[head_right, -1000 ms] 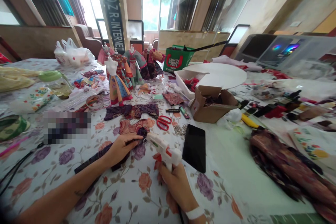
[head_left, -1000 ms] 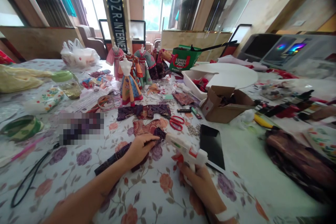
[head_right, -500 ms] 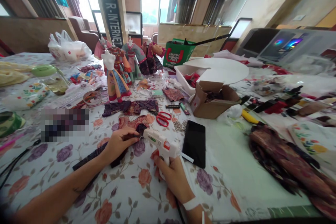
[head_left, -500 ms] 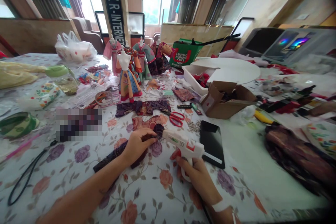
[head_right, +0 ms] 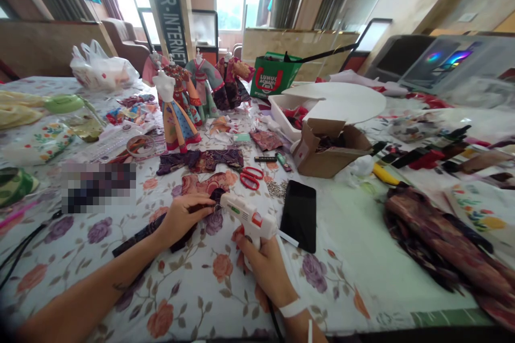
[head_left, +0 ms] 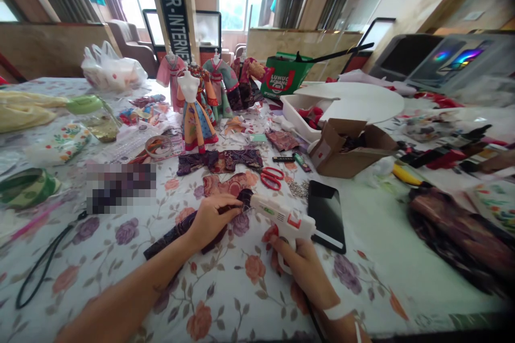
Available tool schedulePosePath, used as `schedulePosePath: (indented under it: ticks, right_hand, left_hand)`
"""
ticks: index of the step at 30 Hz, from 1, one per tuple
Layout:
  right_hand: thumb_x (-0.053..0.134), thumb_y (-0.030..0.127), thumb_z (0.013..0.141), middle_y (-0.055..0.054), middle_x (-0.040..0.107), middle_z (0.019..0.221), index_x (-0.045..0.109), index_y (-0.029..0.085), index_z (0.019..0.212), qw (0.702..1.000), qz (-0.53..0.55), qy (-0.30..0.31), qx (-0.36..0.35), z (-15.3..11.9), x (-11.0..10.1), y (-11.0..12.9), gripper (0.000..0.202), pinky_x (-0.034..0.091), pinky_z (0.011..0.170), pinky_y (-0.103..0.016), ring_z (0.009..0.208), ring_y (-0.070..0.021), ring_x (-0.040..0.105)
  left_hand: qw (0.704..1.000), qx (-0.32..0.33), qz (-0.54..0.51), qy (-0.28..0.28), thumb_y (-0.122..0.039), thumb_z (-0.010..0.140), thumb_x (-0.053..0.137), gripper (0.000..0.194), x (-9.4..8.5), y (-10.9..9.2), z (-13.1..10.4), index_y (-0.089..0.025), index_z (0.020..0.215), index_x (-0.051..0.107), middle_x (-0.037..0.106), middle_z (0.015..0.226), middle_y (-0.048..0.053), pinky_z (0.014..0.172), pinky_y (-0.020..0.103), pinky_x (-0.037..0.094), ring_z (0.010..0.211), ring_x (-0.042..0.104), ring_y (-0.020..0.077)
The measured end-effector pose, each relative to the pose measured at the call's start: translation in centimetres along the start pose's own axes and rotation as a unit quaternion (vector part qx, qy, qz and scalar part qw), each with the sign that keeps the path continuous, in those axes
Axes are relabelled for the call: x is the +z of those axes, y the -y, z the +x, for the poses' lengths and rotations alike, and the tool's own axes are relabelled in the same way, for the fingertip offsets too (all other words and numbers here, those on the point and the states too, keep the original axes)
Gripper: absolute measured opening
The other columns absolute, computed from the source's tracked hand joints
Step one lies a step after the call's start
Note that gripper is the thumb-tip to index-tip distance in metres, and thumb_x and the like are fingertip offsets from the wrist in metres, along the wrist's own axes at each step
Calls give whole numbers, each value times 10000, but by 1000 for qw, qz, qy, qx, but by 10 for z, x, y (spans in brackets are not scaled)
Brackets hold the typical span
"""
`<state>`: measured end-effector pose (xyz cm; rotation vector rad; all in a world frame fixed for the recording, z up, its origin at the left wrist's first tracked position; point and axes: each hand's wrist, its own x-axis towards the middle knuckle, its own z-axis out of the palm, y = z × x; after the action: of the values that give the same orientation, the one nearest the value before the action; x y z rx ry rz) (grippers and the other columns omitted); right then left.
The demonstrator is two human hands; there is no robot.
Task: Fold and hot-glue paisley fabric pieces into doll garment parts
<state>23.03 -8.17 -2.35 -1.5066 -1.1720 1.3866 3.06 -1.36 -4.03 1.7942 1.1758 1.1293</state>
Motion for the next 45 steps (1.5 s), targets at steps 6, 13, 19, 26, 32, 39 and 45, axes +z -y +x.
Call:
schedulePosePath:
  ticks: [6,13,19,26,32,39,45]
  right_hand:
    - [584,445,754,39,521,437,551,168,758,1000,-2,-4,7,0,1,0,279,316,423,-223,393,-107,439]
    - [592,451,754,22,532,432,558,170,707,1000,-7,-10,-7,-1,0,-1,287,324,416,-228,390,-112,448]
    - [584,460,765,7,546,438,564,158,678,1000,-13,-14,1,0,-1,-4,315,311,415,-226,396,-108,446]
    - [595,467,753,3,552,434,568,158,672,1000,-6,-10,-1,2,-1,-5,321,320,416,-233,392,-112,445]
    - [590,476,755,11,541,429,573,159,680,1000,0,-13,-8,3,0,-5,327,320,411,-229,386,-107,438]
    - [599,475,728,3,550,426,568,162,651,1000,-10,-20,2,1,0,-1,324,323,402,-232,381,-112,446]
    - [594,485,731,2,549,427,571,159,641,1000,-8,-18,2,1,0,1,339,329,417,-232,393,-114,448]
  left_hand:
    - [1000,4,0,3,-183,765,656,139,0,0,0,-191,876,739,737,927,58,843,311,505,894,667,202]
    - [1000,3,-3,0,-177,760,657,140,0,1,0,-200,869,741,739,919,53,843,311,511,893,670,205]
    - [1000,3,3,1,-188,760,665,141,0,2,0,-191,879,742,742,916,56,848,304,506,888,669,201]
    - [1000,3,5,2,-181,758,668,140,0,1,0,-195,876,743,744,911,52,847,307,511,907,669,207]
    - [1000,5,6,1,-179,757,666,145,0,1,0,-204,878,742,744,914,51,845,316,515,902,672,211]
    - [1000,5,6,-1,-204,760,669,137,0,3,-1,-209,875,743,746,915,50,850,320,515,918,671,216]
    - [1000,2,3,2,-200,760,671,139,0,3,-1,-205,879,743,745,917,50,864,320,508,931,667,215]
